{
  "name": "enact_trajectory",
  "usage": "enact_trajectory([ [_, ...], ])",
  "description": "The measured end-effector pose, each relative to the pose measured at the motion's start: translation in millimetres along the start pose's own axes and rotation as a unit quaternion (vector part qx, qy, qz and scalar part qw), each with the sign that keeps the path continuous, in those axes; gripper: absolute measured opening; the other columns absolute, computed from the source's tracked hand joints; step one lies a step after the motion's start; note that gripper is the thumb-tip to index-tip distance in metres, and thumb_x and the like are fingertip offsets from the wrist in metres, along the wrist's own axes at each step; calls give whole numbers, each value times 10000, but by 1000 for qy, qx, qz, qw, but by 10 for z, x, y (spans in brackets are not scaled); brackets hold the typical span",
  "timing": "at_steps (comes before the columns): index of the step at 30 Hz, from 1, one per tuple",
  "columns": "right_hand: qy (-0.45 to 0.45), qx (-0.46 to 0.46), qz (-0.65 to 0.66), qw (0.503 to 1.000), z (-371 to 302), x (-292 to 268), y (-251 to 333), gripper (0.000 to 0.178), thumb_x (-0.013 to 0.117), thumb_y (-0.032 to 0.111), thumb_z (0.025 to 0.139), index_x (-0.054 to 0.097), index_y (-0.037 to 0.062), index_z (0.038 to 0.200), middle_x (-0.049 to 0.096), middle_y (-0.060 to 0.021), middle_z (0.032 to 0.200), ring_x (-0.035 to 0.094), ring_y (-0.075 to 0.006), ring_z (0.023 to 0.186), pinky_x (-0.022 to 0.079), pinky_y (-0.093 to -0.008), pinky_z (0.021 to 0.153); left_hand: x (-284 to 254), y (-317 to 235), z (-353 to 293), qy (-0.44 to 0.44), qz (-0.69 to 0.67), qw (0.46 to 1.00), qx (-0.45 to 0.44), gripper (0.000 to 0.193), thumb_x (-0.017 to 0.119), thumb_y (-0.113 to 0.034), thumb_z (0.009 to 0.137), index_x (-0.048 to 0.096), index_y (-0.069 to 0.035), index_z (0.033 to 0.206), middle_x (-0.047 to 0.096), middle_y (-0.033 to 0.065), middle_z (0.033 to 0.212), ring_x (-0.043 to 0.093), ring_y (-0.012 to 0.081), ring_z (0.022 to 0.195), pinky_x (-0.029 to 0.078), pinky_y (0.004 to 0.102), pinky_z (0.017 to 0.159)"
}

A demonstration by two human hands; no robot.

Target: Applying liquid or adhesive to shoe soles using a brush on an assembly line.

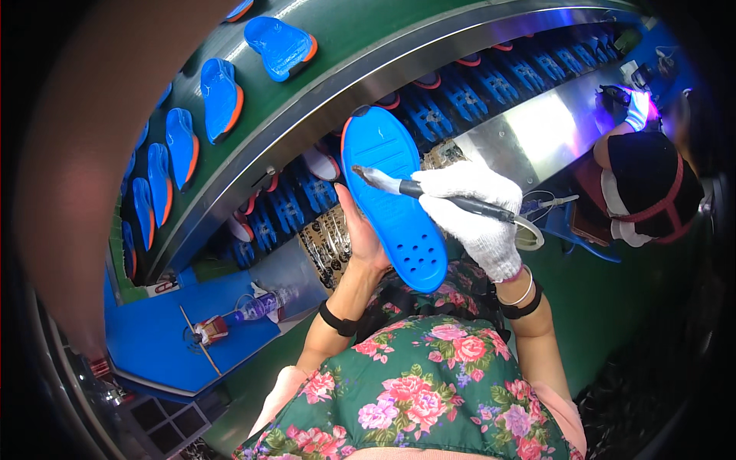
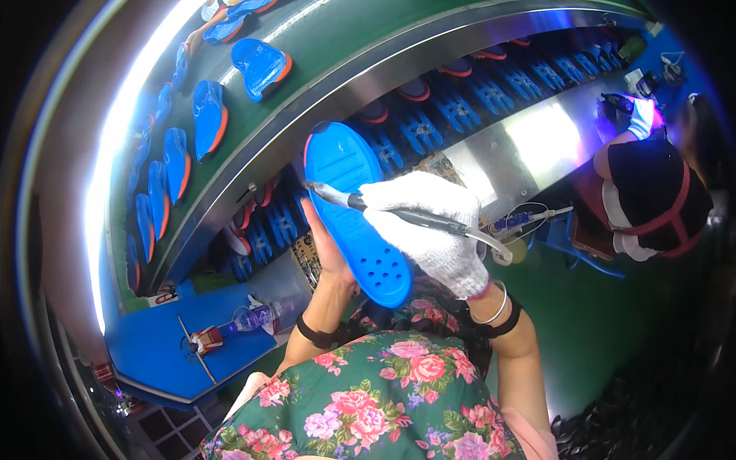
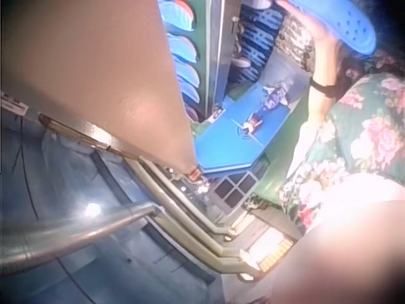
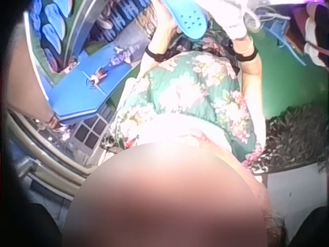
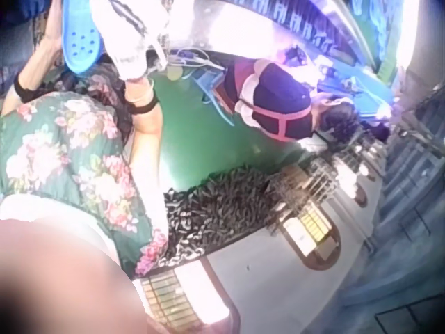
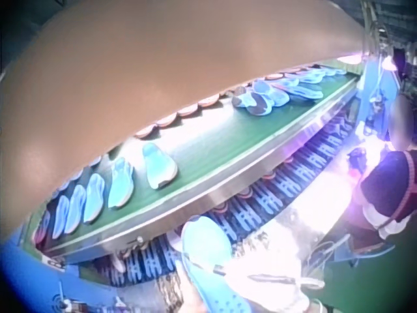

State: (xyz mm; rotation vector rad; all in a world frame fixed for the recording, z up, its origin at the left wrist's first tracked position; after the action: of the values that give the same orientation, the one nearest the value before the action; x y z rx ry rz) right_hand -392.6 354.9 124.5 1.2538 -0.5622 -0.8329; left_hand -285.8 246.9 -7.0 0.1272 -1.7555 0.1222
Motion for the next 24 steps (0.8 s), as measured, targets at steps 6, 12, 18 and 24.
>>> enact_trajectory([
  [6, -11, -136, -130, 982, 105, 13, 121, 249, 803, -32, 776, 785, 11, 1021, 779, -139, 1018, 726, -232, 882, 571, -351, 790, -20, -25, 0, -36, 50, 998, 35, 986, 234, -877, 935, 412, -136, 1560, 585, 103, 1424, 607, 274, 1237, 507, 452, 1062],
  [12, 21, -249, -264, 932, 5, 187, 370, 294, 770, 30, 795, 776, 21, 1089, 772, -147, 1093, 718, -303, 934, 551, -406, 832, 57, 65, -63, -169, 290, 940, 63, 994, 244, -876, 936, 387, -126, 1572, 557, 112, 1471, 571, 284, 1306, 465, 468, 1119],
  [18, 25, -210, -179, 961, -100, 217, 250, 273, 780, -14, 787, 779, 31, 1057, 773, -149, 1089, 724, -278, 934, 566, -377, 809, -26, 28, -95, -154, 285, 946, 16, 1062, 279, -917, 893, 356, -117, 1588, 532, 131, 1503, 537, 311, 1358, 433, 514, 1150],
  [24, 53, -225, -226, 946, -124, 292, 207, 286, 798, -45, 763, 776, 27, 1039, 773, -160, 1070, 726, -257, 935, 576, -368, 828, -61, 57, -66, -168, 243, 955, 27, 1070, 264, -929, 883, 396, -112, 1561, 557, 143, 1470, 566, 322, 1329, 448, 520, 1138],
])
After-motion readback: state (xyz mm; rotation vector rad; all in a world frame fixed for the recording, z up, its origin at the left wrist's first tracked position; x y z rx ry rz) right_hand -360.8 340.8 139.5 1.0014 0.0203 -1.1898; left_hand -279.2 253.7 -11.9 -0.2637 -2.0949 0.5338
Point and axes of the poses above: each hand's wrist, its own z-axis towards the middle knuckle, its own x-axis out of the palm, y = z × x, the point moved 7 cm from there along z, towards the middle knuckle
